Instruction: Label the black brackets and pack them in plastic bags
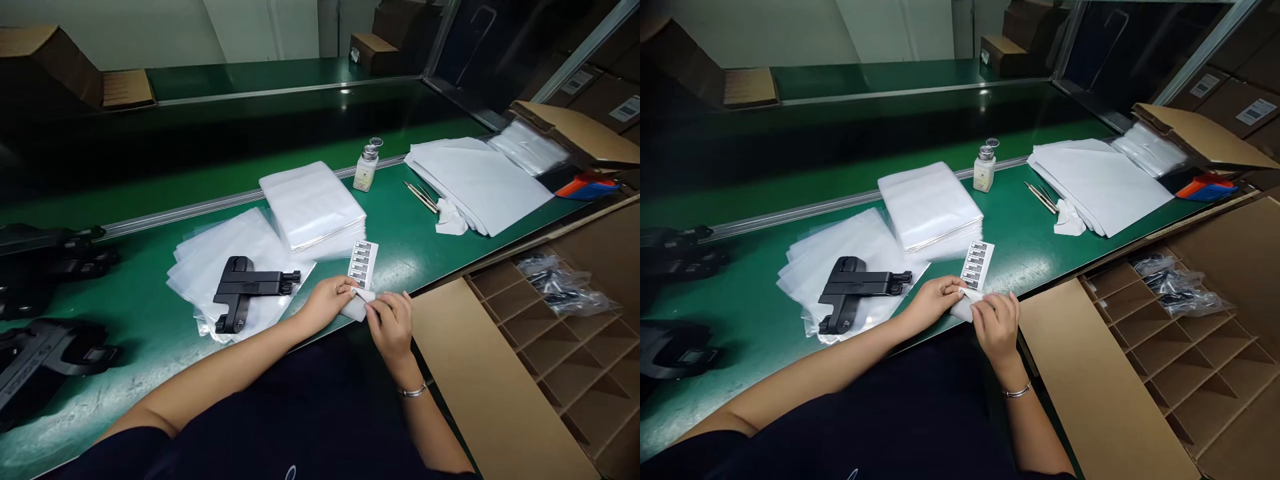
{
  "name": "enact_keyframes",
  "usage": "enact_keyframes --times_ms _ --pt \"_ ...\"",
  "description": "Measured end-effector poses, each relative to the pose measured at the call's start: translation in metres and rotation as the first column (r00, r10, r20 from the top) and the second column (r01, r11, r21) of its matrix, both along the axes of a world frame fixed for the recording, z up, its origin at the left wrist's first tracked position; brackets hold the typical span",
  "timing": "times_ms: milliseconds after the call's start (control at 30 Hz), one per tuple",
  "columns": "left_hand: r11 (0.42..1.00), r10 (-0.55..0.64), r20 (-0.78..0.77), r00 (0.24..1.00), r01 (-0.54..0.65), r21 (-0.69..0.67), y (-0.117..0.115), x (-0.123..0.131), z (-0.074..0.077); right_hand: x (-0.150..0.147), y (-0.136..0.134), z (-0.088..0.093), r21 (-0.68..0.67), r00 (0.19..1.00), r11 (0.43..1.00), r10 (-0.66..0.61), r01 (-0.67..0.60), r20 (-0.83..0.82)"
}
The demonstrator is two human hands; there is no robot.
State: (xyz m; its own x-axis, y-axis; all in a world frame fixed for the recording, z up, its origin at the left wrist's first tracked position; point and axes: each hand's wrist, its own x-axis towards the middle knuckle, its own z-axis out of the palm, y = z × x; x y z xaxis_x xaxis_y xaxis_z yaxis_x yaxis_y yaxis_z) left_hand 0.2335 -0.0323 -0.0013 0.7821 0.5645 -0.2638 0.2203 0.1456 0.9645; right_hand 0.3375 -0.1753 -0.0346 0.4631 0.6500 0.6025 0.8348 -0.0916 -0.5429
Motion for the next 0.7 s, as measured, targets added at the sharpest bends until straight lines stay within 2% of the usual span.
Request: enact_keyframes --times_ms 67,133,200,267,367,400,433,467,533,567,633,700 --pt "0.994 -0.037 0.039 0.999 0.041 -0.098 -0.003 0.002 -0.002 -0.003 -0.005 0.002 0.093 0.998 0.996 0.01 -0.015 0.058" --pt "0.986 -0.1 0.054 0.994 0.106 -0.126 -0.007 -0.004 0.0 -0.004 -0.006 0.004 0.14 0.998 0.99 0.011 -0.002 -0.059" --pt "0.988 -0.151 -0.001 0.988 0.151 -0.027 -0.008 -0.021 0.009 -0.004 -0.004 0.003 0.079 0.953 0.996 0.058 -0.035 -0.297" --pt "0.98 -0.141 -0.073 0.987 0.15 0.133 0.0 -0.049 0.021 -0.002 0.001 -0.002 -0.019 0.877 0.992 0.101 -0.125 -0.469" --pt "0.923 0.061 -0.109 0.992 -0.015 0.385 0.039 -0.102 0.038 0.002 0.007 -0.012 -0.09 0.845 0.984 0.086 -0.156 -0.528" --pt "0.875 0.164 -0.11 0.98 -0.093 0.475 0.057 -0.12 0.041 0.003 0.009 -0.014 -0.084 0.842 0.987 0.073 -0.139 -0.535" --pt "0.83 0.22 -0.122 0.968 -0.12 0.545 0.074 -0.137 0.042 0.005 0.011 -0.014 -0.063 0.837 0.991 0.063 -0.115 -0.544" --pt "0.805 0.233 -0.126 0.964 -0.118 0.581 0.09 -0.153 0.04 0.007 0.014 -0.012 -0.032 0.83 0.995 0.06 -0.093 -0.554" --pt "0.812 0.185 -0.151 0.971 -0.065 0.58 0.111 -0.177 0.03 0.007 0.025 -0.004 0.029 0.817 0.997 0.074 -0.07 -0.571" --pt "0.816 0.162 -0.158 0.974 -0.042 0.576 0.115 -0.184 0.023 0.006 0.033 0.003 0.048 0.808 0.995 0.096 -0.084 -0.582" --pt "0.793 0.18 -0.159 0.971 -0.047 0.608 0.108 -0.188 0.008 -0.003 0.054 0.018 0.051 0.77 0.983 0.171 -0.178 -0.615" --pt "0.727 0.269 -0.143 0.952 -0.104 0.678 0.088 -0.184 -0.006 -0.018 0.079 0.033 0.028 0.708 0.939 0.277 -0.342 -0.649"
